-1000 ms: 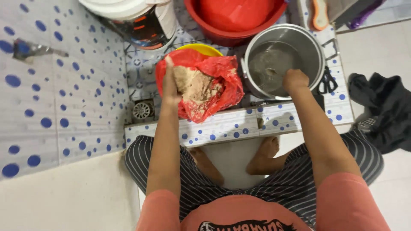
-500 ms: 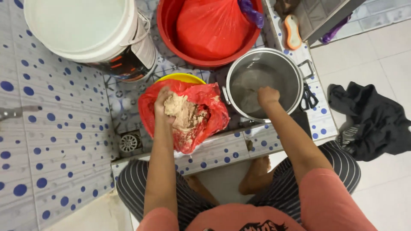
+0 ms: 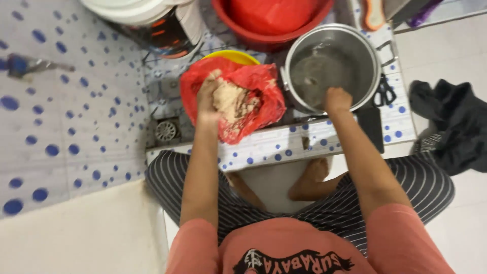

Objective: Forming small dough balls by hand and dropping them into a pot of water using a spoon

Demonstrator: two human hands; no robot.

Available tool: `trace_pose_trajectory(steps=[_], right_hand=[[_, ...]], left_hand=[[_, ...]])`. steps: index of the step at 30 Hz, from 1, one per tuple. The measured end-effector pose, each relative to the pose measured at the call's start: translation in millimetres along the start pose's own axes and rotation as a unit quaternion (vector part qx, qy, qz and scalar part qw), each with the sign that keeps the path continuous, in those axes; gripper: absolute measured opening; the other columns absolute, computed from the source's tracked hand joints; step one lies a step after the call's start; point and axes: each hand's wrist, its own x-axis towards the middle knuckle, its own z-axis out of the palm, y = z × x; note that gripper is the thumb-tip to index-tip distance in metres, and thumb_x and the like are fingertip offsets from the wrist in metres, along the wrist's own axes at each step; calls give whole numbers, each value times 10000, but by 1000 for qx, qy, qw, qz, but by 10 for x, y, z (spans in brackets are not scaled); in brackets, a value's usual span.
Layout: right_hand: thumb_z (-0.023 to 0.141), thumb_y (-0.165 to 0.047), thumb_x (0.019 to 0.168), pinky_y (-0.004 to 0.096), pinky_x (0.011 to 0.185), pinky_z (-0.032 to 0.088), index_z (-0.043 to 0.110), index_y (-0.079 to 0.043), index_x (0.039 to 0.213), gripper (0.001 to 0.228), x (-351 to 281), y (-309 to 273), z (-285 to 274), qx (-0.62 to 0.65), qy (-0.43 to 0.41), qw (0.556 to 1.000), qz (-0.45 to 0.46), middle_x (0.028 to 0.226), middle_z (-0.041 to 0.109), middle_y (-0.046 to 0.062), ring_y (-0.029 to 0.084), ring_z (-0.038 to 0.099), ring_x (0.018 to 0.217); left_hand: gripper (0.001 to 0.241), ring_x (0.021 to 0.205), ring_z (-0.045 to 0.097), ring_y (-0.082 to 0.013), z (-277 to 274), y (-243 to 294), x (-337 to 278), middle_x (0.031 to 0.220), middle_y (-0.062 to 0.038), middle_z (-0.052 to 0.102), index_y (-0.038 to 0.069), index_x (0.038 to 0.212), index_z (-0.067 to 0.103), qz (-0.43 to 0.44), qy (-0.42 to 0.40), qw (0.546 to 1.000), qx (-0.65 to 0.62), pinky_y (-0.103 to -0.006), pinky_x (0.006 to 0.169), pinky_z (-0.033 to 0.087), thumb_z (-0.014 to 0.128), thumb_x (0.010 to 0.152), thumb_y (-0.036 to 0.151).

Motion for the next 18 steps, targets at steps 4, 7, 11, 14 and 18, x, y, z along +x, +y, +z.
trace_pose_trajectory(steps=[4, 7, 11, 14, 18], right_hand=[[684, 21, 890, 462, 664, 624, 819, 18, 936, 143, -111, 93, -137, -13, 18, 1000, -18, 820, 782, 238, 377, 786, 852], [686, 17, 898, 485, 646, 624, 810, 59, 947, 139, -166, 131, -425, 13, 31, 999, -37, 827, 776, 262, 400, 782, 831], [665, -112, 1020, 566, 700, 579, 764, 88, 1128, 247, -212, 439, -880, 246, 5, 969, -3, 899, 737, 327, 492, 733, 899], [629, -152, 1050, 494, 667, 480, 727, 35, 1057, 211, -223, 655, -1322, 368, -59, 928, 12, 855, 679, 234, 377, 618, 787], [573, -232, 1135, 603, 877, 546, 761, 31, 1247, 342, -20, 594, -1193, 168, 71, 979, -86, 1012, 748, 333, 528, 695, 1053]], left_hand=[[195, 619, 687, -174, 213, 17, -228, 681, -22, 568, 87, 820, 638, 55, 69, 996, -30, -292, 555, 560, 828, 791, 51], [248, 573, 646, -171, 483, 161, -451, 632, -43, 548, 82, 764, 642, 103, 136, 985, 26, -308, 489, 526, 880, 710, 36], [303, 606, 734, -281, 798, 383, -699, 670, -113, 650, 28, 816, 664, 103, 174, 977, 62, -444, 525, 598, 909, 637, 9], [301, 646, 586, -179, 796, 461, -664, 721, -20, 558, 119, 798, 569, 72, 160, 963, 204, -374, 555, 487, 782, 742, 325], [700, 660, 628, -97, 960, 593, -901, 684, 41, 536, 231, 719, 622, 44, 142, 986, 75, -203, 635, 528, 460, 748, 911]])
